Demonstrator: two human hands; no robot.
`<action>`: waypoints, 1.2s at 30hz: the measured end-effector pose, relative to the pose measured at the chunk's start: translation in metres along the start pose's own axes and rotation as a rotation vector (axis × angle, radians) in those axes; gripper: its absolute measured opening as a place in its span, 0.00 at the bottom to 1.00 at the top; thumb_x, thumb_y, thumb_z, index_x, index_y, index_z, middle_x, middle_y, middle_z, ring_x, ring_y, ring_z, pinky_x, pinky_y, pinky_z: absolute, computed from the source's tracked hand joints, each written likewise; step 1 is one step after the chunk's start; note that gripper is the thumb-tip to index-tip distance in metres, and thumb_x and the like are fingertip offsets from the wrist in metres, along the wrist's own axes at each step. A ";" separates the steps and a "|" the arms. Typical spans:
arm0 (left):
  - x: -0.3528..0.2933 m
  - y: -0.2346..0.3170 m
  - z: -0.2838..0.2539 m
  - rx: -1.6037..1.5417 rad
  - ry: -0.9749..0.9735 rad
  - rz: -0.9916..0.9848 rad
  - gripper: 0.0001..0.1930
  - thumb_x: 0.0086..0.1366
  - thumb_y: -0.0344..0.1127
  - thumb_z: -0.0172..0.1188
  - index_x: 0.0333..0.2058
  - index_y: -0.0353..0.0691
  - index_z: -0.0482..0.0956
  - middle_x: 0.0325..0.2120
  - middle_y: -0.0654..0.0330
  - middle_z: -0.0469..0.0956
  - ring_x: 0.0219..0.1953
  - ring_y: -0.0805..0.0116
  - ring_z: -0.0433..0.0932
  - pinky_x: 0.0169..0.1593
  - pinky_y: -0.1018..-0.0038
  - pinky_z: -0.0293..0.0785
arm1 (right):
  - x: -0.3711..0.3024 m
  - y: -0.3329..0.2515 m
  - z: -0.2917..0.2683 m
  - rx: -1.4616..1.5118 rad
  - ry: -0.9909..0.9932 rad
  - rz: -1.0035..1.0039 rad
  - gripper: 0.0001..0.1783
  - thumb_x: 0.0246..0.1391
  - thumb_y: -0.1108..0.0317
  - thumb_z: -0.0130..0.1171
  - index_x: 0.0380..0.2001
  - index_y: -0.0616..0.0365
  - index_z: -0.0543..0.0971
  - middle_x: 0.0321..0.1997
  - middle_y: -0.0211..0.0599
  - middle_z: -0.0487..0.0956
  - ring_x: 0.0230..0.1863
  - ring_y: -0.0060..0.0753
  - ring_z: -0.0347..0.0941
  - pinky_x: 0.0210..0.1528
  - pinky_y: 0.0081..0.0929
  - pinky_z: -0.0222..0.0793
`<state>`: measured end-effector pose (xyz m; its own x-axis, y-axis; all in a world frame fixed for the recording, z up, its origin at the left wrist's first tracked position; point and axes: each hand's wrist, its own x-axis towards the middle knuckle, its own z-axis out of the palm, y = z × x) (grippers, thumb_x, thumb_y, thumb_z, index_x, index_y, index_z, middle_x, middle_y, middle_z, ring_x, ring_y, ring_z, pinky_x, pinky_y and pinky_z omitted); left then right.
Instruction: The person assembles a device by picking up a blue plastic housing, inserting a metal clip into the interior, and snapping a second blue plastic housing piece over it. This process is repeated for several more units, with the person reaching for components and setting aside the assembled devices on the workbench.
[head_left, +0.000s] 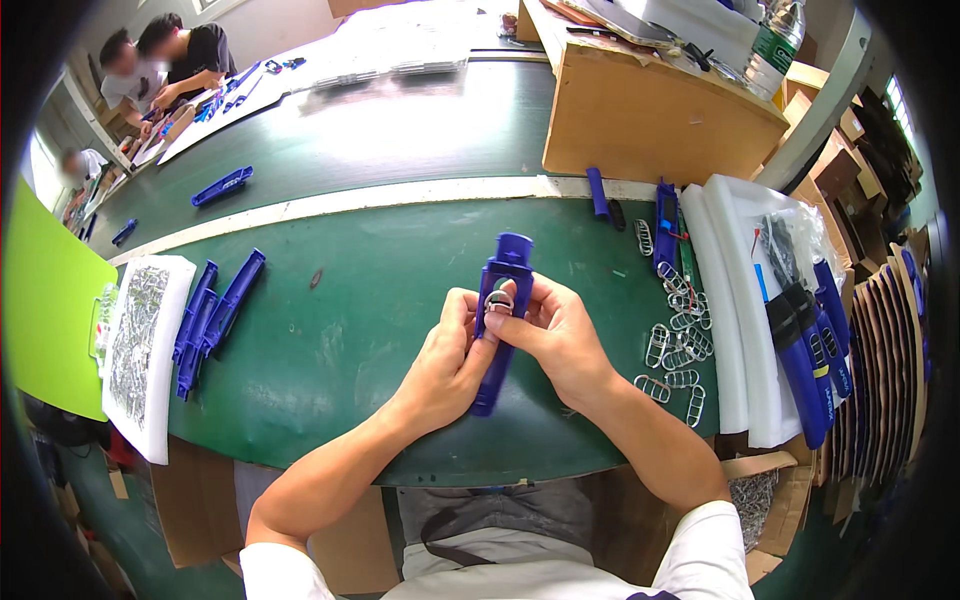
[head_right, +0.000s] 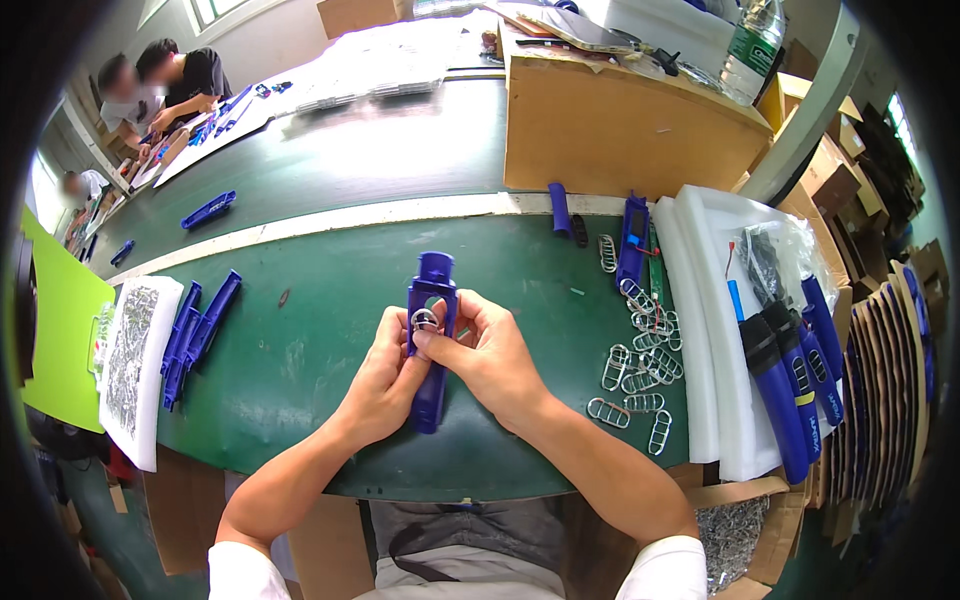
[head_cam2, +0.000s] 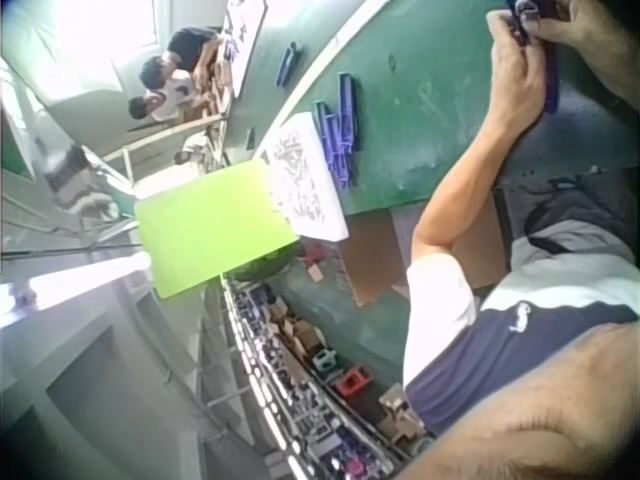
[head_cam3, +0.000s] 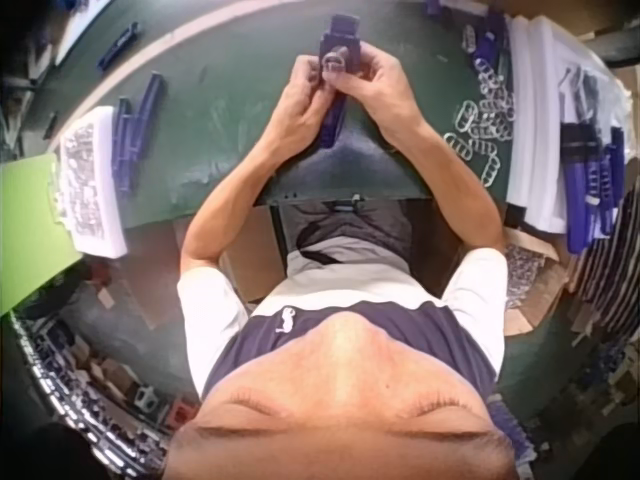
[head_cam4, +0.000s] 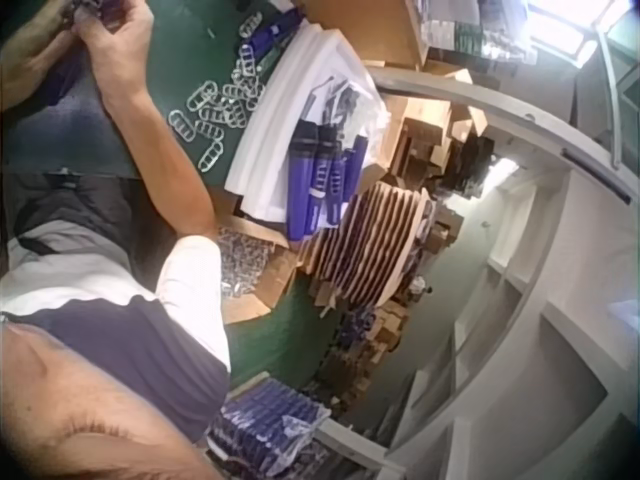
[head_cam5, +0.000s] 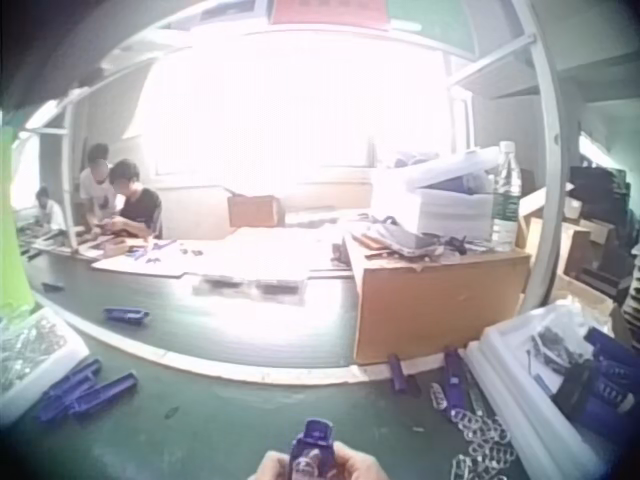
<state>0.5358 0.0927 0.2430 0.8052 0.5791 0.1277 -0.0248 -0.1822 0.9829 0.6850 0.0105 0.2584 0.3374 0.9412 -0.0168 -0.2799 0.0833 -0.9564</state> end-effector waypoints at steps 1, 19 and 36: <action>0.001 0.004 0.000 0.053 0.045 0.048 0.08 0.81 0.31 0.50 0.50 0.34 0.64 0.37 0.54 0.80 0.37 0.72 0.80 0.41 0.72 0.78 | -0.001 -0.002 0.001 -0.001 -0.001 0.001 0.13 0.61 0.72 0.71 0.43 0.58 0.76 0.37 0.27 0.79 0.32 0.14 0.76 0.36 0.17 0.71; 0.001 0.017 -0.011 -0.014 -0.081 -0.153 0.04 0.81 0.30 0.50 0.48 0.36 0.68 0.32 0.62 0.75 0.28 0.76 0.74 0.36 0.75 0.77 | -0.001 -0.009 -0.004 -0.850 0.313 -0.656 0.09 0.48 0.69 0.78 0.32 0.56 0.86 0.42 0.35 0.70 0.37 0.34 0.70 0.39 0.32 0.69; -0.014 0.075 -0.039 0.330 -0.199 -0.068 0.07 0.79 0.35 0.51 0.45 0.37 0.74 0.24 0.60 0.77 0.23 0.72 0.74 0.29 0.69 0.72 | -0.030 -0.057 0.006 -1.075 0.119 -0.685 0.10 0.49 0.68 0.76 0.24 0.55 0.82 0.58 0.37 0.70 0.49 0.40 0.71 0.54 0.45 0.67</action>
<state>0.4997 0.1016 0.3197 0.8984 0.4392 0.0037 0.1985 -0.4135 0.8886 0.6856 -0.0205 0.3153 0.2169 0.7716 0.5980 0.8274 0.1798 -0.5321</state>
